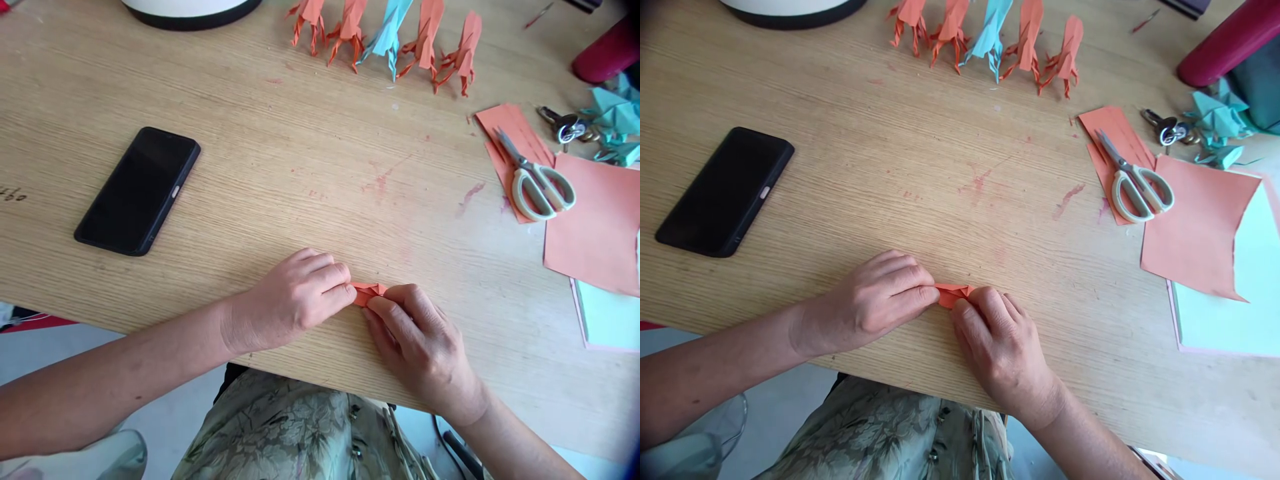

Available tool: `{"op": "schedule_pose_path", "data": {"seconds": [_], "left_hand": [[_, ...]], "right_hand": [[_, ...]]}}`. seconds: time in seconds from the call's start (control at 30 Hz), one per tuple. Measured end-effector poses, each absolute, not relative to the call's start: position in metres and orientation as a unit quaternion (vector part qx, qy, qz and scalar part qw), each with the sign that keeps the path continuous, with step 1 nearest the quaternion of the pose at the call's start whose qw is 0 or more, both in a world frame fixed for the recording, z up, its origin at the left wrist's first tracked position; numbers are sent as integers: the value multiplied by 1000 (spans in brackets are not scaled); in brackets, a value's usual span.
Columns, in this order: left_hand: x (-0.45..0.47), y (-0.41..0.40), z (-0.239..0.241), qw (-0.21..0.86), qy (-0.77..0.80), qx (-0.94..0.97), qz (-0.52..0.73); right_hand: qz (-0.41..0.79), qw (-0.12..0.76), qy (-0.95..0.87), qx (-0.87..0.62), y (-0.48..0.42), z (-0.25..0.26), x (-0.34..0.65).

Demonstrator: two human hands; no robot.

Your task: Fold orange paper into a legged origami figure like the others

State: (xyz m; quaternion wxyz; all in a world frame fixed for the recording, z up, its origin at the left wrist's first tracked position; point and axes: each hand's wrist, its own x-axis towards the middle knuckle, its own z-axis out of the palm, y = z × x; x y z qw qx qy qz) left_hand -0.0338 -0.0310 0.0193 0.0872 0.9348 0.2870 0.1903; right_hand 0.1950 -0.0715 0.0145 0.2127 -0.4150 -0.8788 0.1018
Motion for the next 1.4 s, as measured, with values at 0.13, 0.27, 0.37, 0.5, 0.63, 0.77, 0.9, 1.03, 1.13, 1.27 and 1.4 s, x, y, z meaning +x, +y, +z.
{"op": "schedule_pose_path", "data": {"seconds": [0.13,0.27,0.37,0.5,0.63,0.77,0.9,1.03,1.13,1.27,1.4], "left_hand": [[-35,-33,17,98,317,923,194],[-36,-37,15,97,340,912,207],[-37,-38,15,97,353,907,209],[-37,-41,19,111,374,898,202],[-37,-42,23,135,401,884,198],[-37,-42,22,153,419,871,206],[-37,-42,19,160,431,863,209],[-34,-44,20,167,460,847,209],[-33,-45,21,173,480,835,208],[-30,-45,23,175,495,826,206],[-25,-43,24,179,519,812,200]], "right_hand": [[118,219,-862,-441,-72,18,190],[125,213,-848,-469,-73,19,185],[109,207,-842,-487,-74,19,182],[94,204,-836,-501,-73,19,179],[90,211,-831,-507,-71,20,178],[86,210,-828,-513,-70,19,177],[90,197,-824,-524,-70,18,177],[107,185,-809,-548,-69,18,177],[124,181,-804,-553,-68,20,177],[146,161,-802,-556,-67,23,174],[159,153,-800,-557,-66,23,172]]}}
